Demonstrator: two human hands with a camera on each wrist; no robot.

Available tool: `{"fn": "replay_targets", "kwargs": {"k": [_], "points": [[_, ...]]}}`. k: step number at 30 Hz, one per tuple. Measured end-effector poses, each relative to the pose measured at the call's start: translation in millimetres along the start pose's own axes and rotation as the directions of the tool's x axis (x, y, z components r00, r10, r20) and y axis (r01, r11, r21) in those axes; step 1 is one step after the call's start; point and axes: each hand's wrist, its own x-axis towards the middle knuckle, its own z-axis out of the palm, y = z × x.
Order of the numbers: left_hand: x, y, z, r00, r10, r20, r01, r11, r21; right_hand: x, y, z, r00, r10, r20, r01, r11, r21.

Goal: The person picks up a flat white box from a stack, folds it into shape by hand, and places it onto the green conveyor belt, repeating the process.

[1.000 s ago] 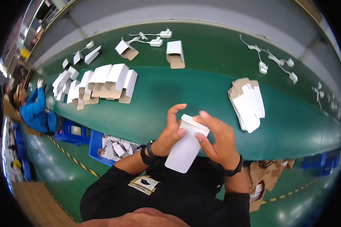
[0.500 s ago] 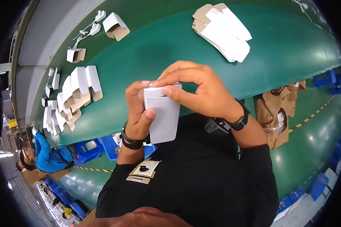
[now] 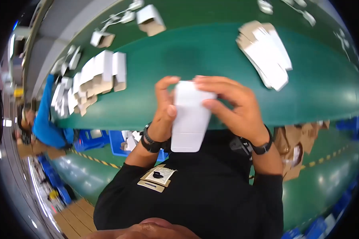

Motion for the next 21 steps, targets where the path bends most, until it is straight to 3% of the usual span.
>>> {"fn": "replay_targets", "kwargs": {"k": [1, 3, 4, 5, 7, 8, 9, 10, 11, 12, 14, 15, 16, 19, 21], "points": [[-1, 2, 0, 0.998, 0.037, -0.042, -0.036, 0.999, 0.030, 1, 7, 2, 0.998, -0.026, 0.055, 0.025, 1.000, 0.018], [3, 0, 1, 0.998, -0.033, -0.050, 0.026, 0.990, -0.137, 0, 17, -1, 0.984, 0.081, -0.159, -0.050, 0.981, 0.189], [6, 1, -1, 0.998, -0.060, -0.033, 0.051, 0.972, -0.228, 5, 13, -3, 0.992, 0.054, -0.115, -0.032, 0.982, 0.184], [10, 6, -7, 0.998, -0.016, -0.055, 0.004, 0.976, -0.216, 10, 7, -5, 0.996, 0.034, -0.080, -0.035, 0.999, -0.008], [20, 20, -32, 0.982, 0.110, -0.152, -0.101, 0.993, 0.065, 17, -2, -13, 1.000, -0.003, -0.022, -0.005, 0.923, -0.385], [22, 28, -46, 0.965, 0.172, -0.196, -0.131, 0.969, 0.208, 17, 3, -28, 0.994, -0.052, -0.097, -0.023, 0.762, -0.647], [24, 35, -67, 0.956, 0.202, -0.215, -0.154, 0.963, 0.222, 15, 12, -49, 0.979, -0.130, -0.157, -0.064, 0.535, -0.842], [27, 42, -94, 0.888, 0.412, -0.202, -0.136, 0.658, 0.741, 13, 18, -69, 0.970, -0.178, -0.169, -0.102, 0.333, -0.937], [29, 46, -112, 0.818, 0.570, -0.080, 0.006, 0.131, 0.991, 11, 23, -88, 0.956, -0.239, -0.173, -0.149, 0.115, -0.982], [30, 48, -122, 0.800, 0.595, -0.082, 0.012, 0.121, 0.993, 7, 33, -104, 0.954, -0.260, -0.147, -0.122, 0.111, -0.986], [32, 48, -134, 0.847, 0.480, -0.226, 0.220, 0.071, 0.973, -4, 48, -125, 0.983, -0.024, -0.182, -0.178, 0.111, -0.978], [35, 48, -139, 0.857, 0.420, -0.300, 0.314, 0.038, 0.949, -1, 45, -126, 0.984, -0.039, -0.175, -0.170, 0.106, -0.980], [38, 47, -145, 0.852, 0.431, -0.296, 0.310, 0.038, 0.950, 1, 42, -123, 0.983, -0.026, -0.180, -0.176, 0.122, -0.977], [41, 39, -160, 0.862, 0.459, -0.217, 0.389, -0.323, 0.863, -6, 38, -121, 0.979, 0.012, -0.205, -0.204, 0.153, -0.967], [45, 41, -169, 0.840, 0.500, -0.208, 0.419, -0.358, 0.834, -7, 39, -123, 0.975, -0.018, -0.220, -0.212, 0.199, -0.957]]}}
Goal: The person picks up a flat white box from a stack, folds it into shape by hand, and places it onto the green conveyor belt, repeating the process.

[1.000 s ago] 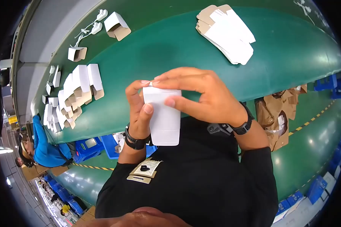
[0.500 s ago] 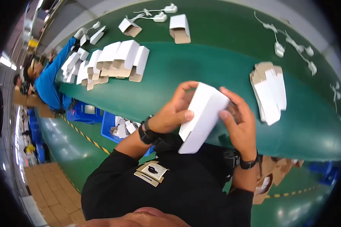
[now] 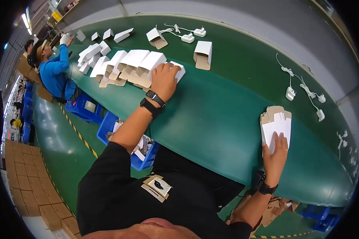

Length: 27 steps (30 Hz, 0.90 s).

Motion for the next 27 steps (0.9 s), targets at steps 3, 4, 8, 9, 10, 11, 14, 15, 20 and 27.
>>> {"fn": "replay_targets", "kwargs": {"k": [3, 4, 8, 9, 10, 11, 14, 15, 20, 27], "points": [[-6, -8, 8, 0.997, -0.043, -0.069, 0.050, 0.992, 0.113, 1, 4, 1, 0.999, -0.024, -0.028, 0.024, 0.999, 0.028], [-8, 2, -4, 0.995, -0.045, -0.088, 0.047, 0.999, 0.019, 1, 6, 2, 0.998, -0.041, -0.051, 0.043, 0.999, 0.029], [-25, 60, -43, 0.991, 0.065, -0.113, -0.116, 0.837, -0.536, -1, -8, -8, 0.975, 0.008, -0.221, -0.028, 0.996, -0.089], [-34, 79, -51, 0.993, 0.115, 0.009, -0.078, 0.725, -0.684, 1, -14, -14, 0.954, 0.022, -0.299, -0.070, 0.986, -0.150], [-43, 100, -59, 0.975, 0.188, 0.117, -0.017, 0.592, -0.806, 1, -24, -20, 0.955, 0.040, -0.294, -0.090, 0.983, -0.159], [-50, 121, -64, 0.970, 0.207, 0.126, -0.018, 0.578, -0.816, 1, -39, -27, 0.911, -0.051, -0.410, -0.005, 0.991, -0.133], [-59, 174, -60, 0.908, 0.292, 0.300, 0.306, 0.024, -0.952, -8, -98, -44, 0.831, -0.159, -0.533, 0.209, 0.977, 0.034], [-60, 189, -54, 0.940, 0.248, 0.235, 0.267, -0.107, -0.958, -14, -116, -44, 0.854, -0.181, -0.488, 0.301, 0.937, 0.179], [-62, 199, -54, 0.950, 0.216, 0.226, 0.293, -0.362, -0.885, -30, -131, -39, 0.933, -0.167, -0.320, 0.340, 0.705, 0.622], [-76, 163, -62, 0.650, 0.657, 0.381, 0.734, -0.413, -0.539, -10, -93, -67, 0.992, -0.068, 0.110, -0.070, 0.433, 0.898]]}}
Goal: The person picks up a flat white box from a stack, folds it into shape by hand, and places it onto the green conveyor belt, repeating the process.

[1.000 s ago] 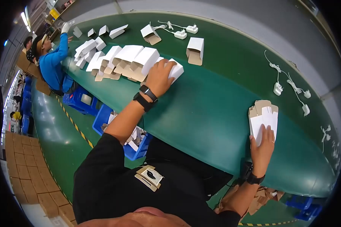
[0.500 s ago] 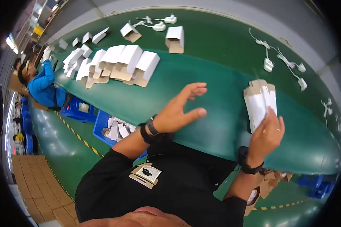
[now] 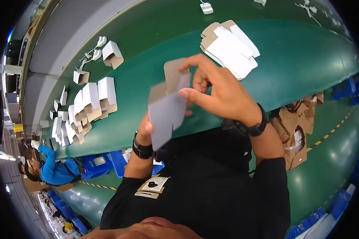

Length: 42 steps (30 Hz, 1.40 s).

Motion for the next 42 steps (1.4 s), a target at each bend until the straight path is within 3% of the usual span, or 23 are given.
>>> {"fn": "replay_targets", "kwargs": {"k": [2, 3, 5, 7, 9, 10, 11, 13, 15, 18, 21, 22, 25, 27, 29, 30, 31, 32, 33, 34, 35, 42], "points": [[-3, -3, 7, 1.000, 0.002, 0.030, -0.004, 0.999, 0.048, 12, -7, -8, 0.965, 0.120, 0.234, -0.080, 0.982, -0.170], [-5, -2, 8, 0.999, 0.019, 0.027, -0.021, 0.997, 0.078, 15, -6, -9, 0.959, 0.098, 0.266, -0.054, 0.984, -0.167], [-8, -3, 6, 0.997, 0.057, -0.053, -0.051, 0.994, 0.098, 14, 3, -13, 0.854, 0.203, 0.480, -0.097, 0.967, -0.235], [-7, -6, 6, 0.984, 0.113, -0.136, -0.097, 0.988, 0.121, 11, 17, -21, 0.846, 0.096, 0.524, -0.004, 0.985, -0.175], [-5, -5, 9, 0.966, 0.201, -0.161, -0.160, 0.958, 0.239, -2, 31, -2, 0.982, 0.053, 0.182, -0.075, 0.990, 0.116], [-6, -2, 9, 0.961, 0.230, -0.151, -0.171, 0.929, 0.327, -3, 33, 10, 0.972, 0.036, 0.232, -0.065, 0.991, 0.116], [-6, -1, 9, 0.950, 0.260, -0.173, -0.192, 0.924, 0.331, -7, 32, 23, 0.994, -0.004, 0.110, -0.012, 0.989, 0.146], [1, 3, 5, 0.927, 0.367, -0.079, -0.283, 0.821, 0.495, -8, 31, 38, 0.983, -0.078, -0.167, 0.108, 0.978, 0.177], [6, 3, 3, 0.909, 0.417, -0.022, -0.332, 0.754, 0.566, -7, 36, 39, 0.983, -0.098, -0.155, 0.123, 0.980, 0.159], [2, -8, -1, 0.978, 0.201, -0.058, -0.168, 0.921, 0.351, -7, 45, 42, 0.981, -0.113, -0.155, 0.135, 0.981, 0.142], [-7, -24, 4, 0.950, 0.274, -0.148, -0.225, 0.933, 0.282, -12, 59, 40, 0.994, 0.011, 0.110, -0.049, 0.935, 0.350], [-10, -29, 7, 0.936, 0.295, -0.191, -0.246, 0.938, 0.244, -15, 58, 40, 0.994, 0.031, 0.105, -0.066, 0.936, 0.346], [-14, -25, 18, 0.904, 0.337, -0.265, -0.309, 0.941, 0.141, -13, 44, 43, 0.979, -0.199, 0.042, 0.201, 0.977, -0.068], [-17, -19, 17, 0.894, 0.344, -0.286, -0.334, 0.939, 0.086, -10, 34, 59, 0.971, -0.235, -0.039, 0.232, 0.971, -0.060], [-23, -10, 8, 0.928, 0.263, -0.262, -0.246, 0.964, 0.096, -2, 25, 61, 0.953, -0.271, -0.133, 0.265, 0.962, -0.060], [-25, -6, 6, 0.942, 0.233, -0.240, -0.221, 0.972, 0.078, 3, 15, 54, 0.947, -0.320, -0.003, 0.317, 0.940, -0.129], [-25, -2, 4, 0.955, 0.214, -0.203, -0.192, 0.974, 0.124, 7, 11, 49, 0.928, -0.349, 0.130, 0.368, 0.910, -0.191], [-26, 0, 3, 0.967, 0.193, -0.164, -0.166, 0.972, 0.168, 10, 13, 47, 0.940, -0.326, 0.095, 0.339, 0.916, -0.214], [-28, 1, 2, 0.979, 0.153, -0.135, -0.133, 0.980, 0.145, 12, 16, 46, 0.942, -0.308, 0.135, 0.319, 0.945, -0.073], [-31, 1, 1, 0.974, 0.181, -0.133, -0.140, 0.953, 0.269, 8, 19, 45, 0.942, -0.292, 0.168, 0.284, 0.956, 0.070], [-32, 1, 0, 0.968, 0.217, -0.122, -0.154, 0.908, 0.390, 5, 20, 45, 0.957, -0.260, 0.126, 0.256, 0.965, 0.047], [-40, -2, -9, 0.974, 0.225, -0.014, -0.175, 0.793, 0.583, 3, 24, 48, 0.974, -0.150, 0.168, 0.119, 0.976, 0.182]]}}
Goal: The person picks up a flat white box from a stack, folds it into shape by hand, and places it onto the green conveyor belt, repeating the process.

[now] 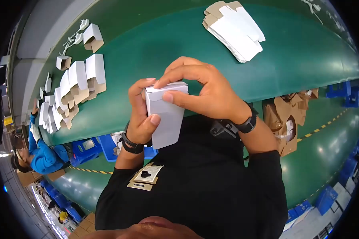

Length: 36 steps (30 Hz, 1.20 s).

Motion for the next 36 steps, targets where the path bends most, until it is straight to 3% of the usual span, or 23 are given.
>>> {"fn": "replay_targets", "kwargs": {"k": [4, 10, 13, 16, 17, 21, 25, 27, 28, 29, 30, 32, 33, 35, 36], "points": [[-3, 0, 0, 1.000, 0.021, 0.006, -0.021, 0.999, 0.049, 0, 0, 2, 0.999, 0.049, -0.007, -0.048, 0.994, 0.102], [-7, -2, 0, 1.000, 0.009, -0.006, -0.009, 1.000, 0.022, -1, 0, 1, 0.997, 0.071, 0.021, -0.073, 0.992, 0.104], [-4, 1, 5, 0.997, -0.017, -0.072, 0.002, 0.978, -0.206, -3, -2, 4, 0.994, 0.104, 0.018, -0.106, 0.987, 0.124], [-1, 5, 8, 0.988, -0.087, -0.129, 0.052, 0.967, -0.251, -5, 3, 15, 0.996, -0.062, -0.070, 0.055, 0.994, -0.098], [0, 6, 9, 0.981, -0.123, -0.147, 0.079, 0.957, -0.278, -4, 5, 15, 0.996, -0.063, -0.060, 0.057, 0.994, -0.094], [-7, 3, 11, 0.983, -0.081, -0.165, 0.048, 0.980, -0.193, 0, 12, 11, 0.998, -0.063, -0.001, 0.063, 0.992, -0.113], [-14, -5, 4, 0.977, -0.067, -0.202, 0.020, 0.975, -0.223, 9, 19, 20, 0.994, -0.084, 0.065, 0.089, 0.993, -0.078], [-19, -4, -1, 0.968, -0.057, -0.243, 0.010, 0.982, -0.191, 15, 27, 30, 0.990, -0.143, 0.008, 0.143, 0.989, -0.037], [-23, -1, -5, 0.968, -0.064, -0.242, 0.019, 0.983, -0.185, 16, 29, 34, 0.982, -0.175, 0.066, 0.176, 0.984, -0.002], [-27, 5, -9, 0.951, -0.039, -0.306, -0.006, 0.990, -0.144, 16, 30, 37, 0.995, -0.094, -0.026, 0.095, 0.994, 0.051], [-32, 12, -10, 0.942, -0.101, -0.321, 0.004, 0.957, -0.291, 20, 30, 42, 0.994, -0.003, -0.112, 0.015, 0.994, 0.104], [-38, 24, -13, 0.935, -0.213, -0.283, 0.009, 0.814, -0.581, 31, 23, 54, 1.000, -0.008, 0.001, 0.008, 0.993, 0.115], [-43, 27, -22, 0.931, -0.190, -0.311, -0.018, 0.828, -0.560, 36, 18, 57, 0.998, 0.018, 0.056, -0.023, 0.995, 0.099], [-63, 37, -56, 0.832, -0.156, -0.532, -0.009, 0.956, -0.294, 46, 6, 51, 0.993, 0.029, 0.117, -0.038, 0.997, 0.074], [-82, 49, -88, 0.780, -0.141, -0.609, -0.093, 0.937, -0.336, 51, -2, 34, 0.997, -0.003, 0.081, 0.027, 0.954, -0.298]]}}
